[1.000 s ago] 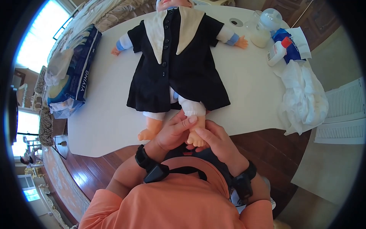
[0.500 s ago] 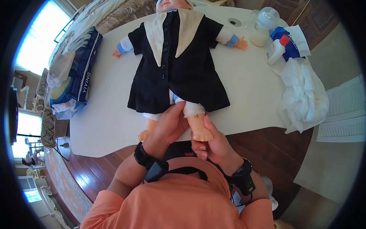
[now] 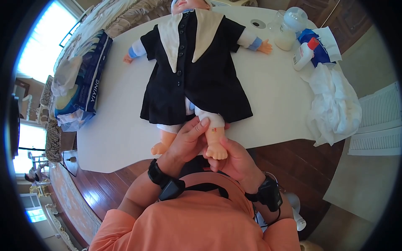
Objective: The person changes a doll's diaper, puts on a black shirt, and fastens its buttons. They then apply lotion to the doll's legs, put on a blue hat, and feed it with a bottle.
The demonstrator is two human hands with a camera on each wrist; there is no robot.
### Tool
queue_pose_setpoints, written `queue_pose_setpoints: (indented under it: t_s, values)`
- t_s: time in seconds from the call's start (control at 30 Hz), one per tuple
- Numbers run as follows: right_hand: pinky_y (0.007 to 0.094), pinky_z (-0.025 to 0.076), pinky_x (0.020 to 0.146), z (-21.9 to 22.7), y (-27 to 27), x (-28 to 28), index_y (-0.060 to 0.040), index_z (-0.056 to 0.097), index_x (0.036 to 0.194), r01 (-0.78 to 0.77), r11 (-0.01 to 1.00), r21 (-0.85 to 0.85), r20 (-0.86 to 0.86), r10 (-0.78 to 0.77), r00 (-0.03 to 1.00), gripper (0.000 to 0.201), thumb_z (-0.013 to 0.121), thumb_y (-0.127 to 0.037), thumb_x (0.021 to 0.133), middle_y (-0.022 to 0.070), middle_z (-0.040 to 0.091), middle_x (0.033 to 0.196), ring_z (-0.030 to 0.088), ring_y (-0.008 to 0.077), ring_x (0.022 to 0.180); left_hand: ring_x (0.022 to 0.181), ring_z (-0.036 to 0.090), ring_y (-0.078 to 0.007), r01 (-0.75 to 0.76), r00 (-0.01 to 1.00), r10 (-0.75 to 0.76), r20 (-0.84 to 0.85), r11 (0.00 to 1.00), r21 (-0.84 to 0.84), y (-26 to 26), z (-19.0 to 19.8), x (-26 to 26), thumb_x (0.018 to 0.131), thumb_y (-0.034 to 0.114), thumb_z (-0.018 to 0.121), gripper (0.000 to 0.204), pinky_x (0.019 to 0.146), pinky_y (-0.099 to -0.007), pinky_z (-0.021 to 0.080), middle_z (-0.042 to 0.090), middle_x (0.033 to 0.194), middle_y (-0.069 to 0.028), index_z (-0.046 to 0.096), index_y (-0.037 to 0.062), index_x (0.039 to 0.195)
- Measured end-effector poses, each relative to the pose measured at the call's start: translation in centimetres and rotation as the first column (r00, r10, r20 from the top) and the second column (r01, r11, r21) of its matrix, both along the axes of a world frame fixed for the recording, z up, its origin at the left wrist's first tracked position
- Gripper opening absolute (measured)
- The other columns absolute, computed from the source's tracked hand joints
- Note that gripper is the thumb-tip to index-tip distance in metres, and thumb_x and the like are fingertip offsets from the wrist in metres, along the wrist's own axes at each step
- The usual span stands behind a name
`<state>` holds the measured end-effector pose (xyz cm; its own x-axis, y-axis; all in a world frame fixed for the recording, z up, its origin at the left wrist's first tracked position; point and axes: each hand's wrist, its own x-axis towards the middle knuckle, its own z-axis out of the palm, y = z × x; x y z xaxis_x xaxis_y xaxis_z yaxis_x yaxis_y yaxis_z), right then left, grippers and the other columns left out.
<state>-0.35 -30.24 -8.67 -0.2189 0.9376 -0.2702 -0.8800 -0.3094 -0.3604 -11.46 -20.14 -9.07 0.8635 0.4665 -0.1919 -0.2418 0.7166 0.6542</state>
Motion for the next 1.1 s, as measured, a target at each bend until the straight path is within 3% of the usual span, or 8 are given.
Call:
queue_pose_setpoints:
  t_s: [0.13, 0.33, 0.43, 0.5, 0.7, 0.83, 0.9, 1.1]
  values:
    - [0.0225, 0.04, 0.043, -0.4, -0.6, 0.1, -0.0043, 0.049, 0.096, -0.086, 0.996, -0.037, -0.108, 0.082, 0.991, 0.053, 0.037, -0.055, 0.085, 0.0033, 0.049, 0.061, 0.049, 0.0117, 0.046, 0.095, 0.054, -0.0193, 0.099, 0.994, -0.1, 0.035, 0.995, 0.03, 0.5, -0.5, 0.0, 0.09, 0.032, 0.043, 0.041, 0.082, -0.0312, 0.045, 0.053, 0.11, -0.014, 0.041, -0.0002, 0.114]
    - [0.0233, 0.031, 0.034, -1.3, -0.3, -0.6, -0.0063, 0.048, 0.078, -0.2, 0.963, 0.181, -0.263, 0.244, 0.934, 0.063, 0.026, -0.065, 0.082, -0.0008, 0.034, 0.045, 0.034, 0.0102, 0.032, 0.104, 0.05, -0.0209, -0.011, 0.998, 0.012, 0.061, 1.0, -0.005, 0.1, -0.5, 0.3, 0.089, 0.031, 0.044, 0.041, 0.093, -0.0351, 0.037, 0.053, 0.109, -0.0146, 0.041, -0.0022, 0.113]
    - [0.0223, 0.034, 0.038, -1.4, -0.7, -0.9, -0.0048, 0.048, 0.09, -0.182, 0.962, 0.204, -0.363, 0.247, 0.899, 0.06, 0.029, -0.061, 0.083, -0.0003, 0.039, 0.052, 0.04, 0.0107, 0.04, 0.101, 0.051, -0.0198, -0.014, 0.998, 0.012, 0.054, 1.0, 0.021, 0.1, -0.5, 0.3, 0.089, 0.031, 0.044, 0.04, 0.09, -0.0333, 0.04, 0.053, 0.109, -0.0138, 0.041, -0.0011, 0.113]
    - [0.0216, 0.038, 0.046, -1.2, -1.3, -1.2, -0.0038, 0.044, 0.104, -0.083, 0.988, 0.132, -0.248, 0.114, 0.962, 0.051, 0.042, -0.051, 0.085, -0.0003, 0.043, 0.063, 0.045, 0.0097, 0.051, 0.097, 0.053, -0.0173, 0.036, 0.998, -0.037, 0.051, 0.999, 0.023, 0.3, -0.6, 0.0, 0.09, 0.032, 0.043, 0.04, 0.084, -0.0301, 0.044, 0.053, 0.109, -0.0127, 0.041, 0.0003, 0.114]
    - [0.0219, 0.041, 0.051, -1.0, -1.3, -0.4, -0.0027, 0.04, 0.112, -0.09, 0.994, 0.062, -0.152, 0.099, 0.983, 0.042, 0.059, -0.024, 0.081, -0.0011, 0.045, 0.069, 0.046, 0.008, 0.058, 0.09, 0.054, -0.0142, 0.046, 0.999, -0.045, -0.015, 0.996, 0.073, 0.3, -0.6, 0.0, 0.09, 0.033, 0.044, 0.04, 0.076, -0.0263, 0.046, 0.055, 0.108, -0.0121, 0.043, 0.0016, 0.114]
    - [0.0218, 0.041, 0.05, -0.8, -1.5, -0.4, -0.0019, 0.04, 0.113, -0.097, 0.995, 0.021, -0.111, 0.099, 0.989, 0.04, 0.057, -0.02, 0.081, -0.0011, 0.046, 0.068, 0.047, 0.009, 0.057, 0.091, 0.055, -0.0147, 0.068, 0.998, -0.067, -0.016, 0.995, 0.077, 0.3, -0.3, -0.1, 0.089, 0.033, 0.044, 0.04, 0.077, -0.0269, 0.046, 0.054, 0.109, -0.0122, 0.043, 0.0015, 0.114]
    - [0.0229, 0.041, 0.05, -0.6, -1.6, -0.3, -0.0016, 0.041, 0.112, -0.111, 0.994, 0.006, -0.146, 0.11, 0.983, 0.038, 0.055, -0.022, 0.083, 0.0002, 0.049, 0.064, 0.049, 0.0111, 0.056, 0.067, 0.051, -0.0052, -0.026, 0.999, 0.027, -0.036, 0.999, 0.019, -0.2, 0.5, 0.3, 0.089, 0.034, 0.045, 0.035, 0.05, -0.0166, 0.038, 0.057, 0.089, -0.0024, 0.05, 0.0033, 0.106]
    - [0.0275, 0.042, 0.047, -0.7, -2.0, -0.1, -0.002, 0.043, 0.109, -0.101, 0.995, 0.005, -0.149, 0.101, 0.984, 0.048, 0.038, -0.045, 0.088, 0.0035, 0.049, 0.056, 0.052, 0.0176, 0.049, 0.074, 0.053, -0.0097, 0.008, 0.999, -0.009, 0.051, 1.0, 0.015, -0.1, -0.1, 0.3, 0.09, 0.033, 0.044, 0.037, 0.058, -0.0211, 0.044, 0.056, 0.093, -0.0053, 0.048, 0.001, 0.107]
